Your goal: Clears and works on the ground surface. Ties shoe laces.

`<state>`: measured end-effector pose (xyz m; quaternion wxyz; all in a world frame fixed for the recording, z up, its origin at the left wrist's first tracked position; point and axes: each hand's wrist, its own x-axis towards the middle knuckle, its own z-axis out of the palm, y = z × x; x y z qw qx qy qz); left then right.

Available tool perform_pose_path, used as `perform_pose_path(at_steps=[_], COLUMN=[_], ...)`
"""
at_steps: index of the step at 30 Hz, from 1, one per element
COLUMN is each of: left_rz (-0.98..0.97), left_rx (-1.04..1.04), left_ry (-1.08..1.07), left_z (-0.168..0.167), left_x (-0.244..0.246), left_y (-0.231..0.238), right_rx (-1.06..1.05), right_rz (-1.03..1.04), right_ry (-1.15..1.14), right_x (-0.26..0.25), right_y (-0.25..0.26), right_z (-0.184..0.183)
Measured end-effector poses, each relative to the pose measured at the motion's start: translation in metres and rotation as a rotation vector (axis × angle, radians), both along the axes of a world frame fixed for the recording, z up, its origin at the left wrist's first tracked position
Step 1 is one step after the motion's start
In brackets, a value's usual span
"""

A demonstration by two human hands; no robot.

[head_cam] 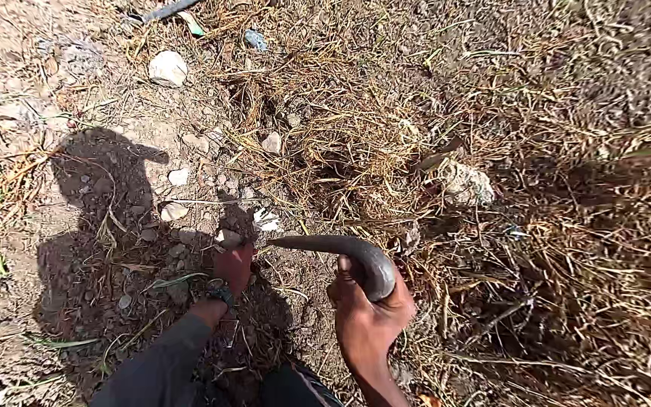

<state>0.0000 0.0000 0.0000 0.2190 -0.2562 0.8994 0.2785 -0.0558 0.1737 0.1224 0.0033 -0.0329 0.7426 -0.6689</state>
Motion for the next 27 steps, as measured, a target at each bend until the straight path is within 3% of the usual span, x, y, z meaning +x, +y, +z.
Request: perform_pose_path(at_steps=[4, 7, 10, 13, 16, 18, 20, 23, 25, 27], left_rz=[0.016, -0.027, 0.001, 0.030, 0.048, 0.033, 0.037, 0.060, 0.017, -0.050], left_rx=[0.089, 0.089, 0.124, 0.136, 0.076, 0.020, -0.035, -0.072, -0.084, -0.122], left_ry=[-0.066, 0.040, 0.176, 0.258, 0.216, 0.174, 0.031, -0.025, 0.045, 0.092], left_z=[-0.005, -0.012, 0.004, 0.021, 0.047, 0.061, 0.063, 0.052, 0.041, 0.043], left_x=[0.001, 0.006, 0.023, 0.014, -0.007, -0.028, -0.051, -0.070, -0.077, -0.090], left_y=[-0.012, -0.033, -0.052, -0.070, -0.069, -0.065, -0.063, -0.056, -0.058, -0.057], right_rx=[0.179, 0.254, 0.171, 0.095, 0.324, 0.450, 0.510, 0.415, 0.326, 0.368], right_rz=[0.072, 0.141, 0.112, 0.112, 0.299, 0.386, 0.384, 0.280, 0.233, 0.264], right_ry=[0.052, 0.022, -0.003, 0.149, 0.253, 0.209, 0.199, 0.235, 0.299, 0.276], right_x=[-0.009, -0.034, -0.035, -0.032, -0.044, -0.054, -0.060, -0.062, -0.064, -0.066], right_y=[-0.014, -0.022, -0.008, -0.007, -0.015, -0.020, -0.022, -0.024, -0.033, -0.045], right_z=[-0.075, -0.041, 0.009, -0.019, -0.066, -0.053, -0.010, 0.045, 0.037, -0.004])
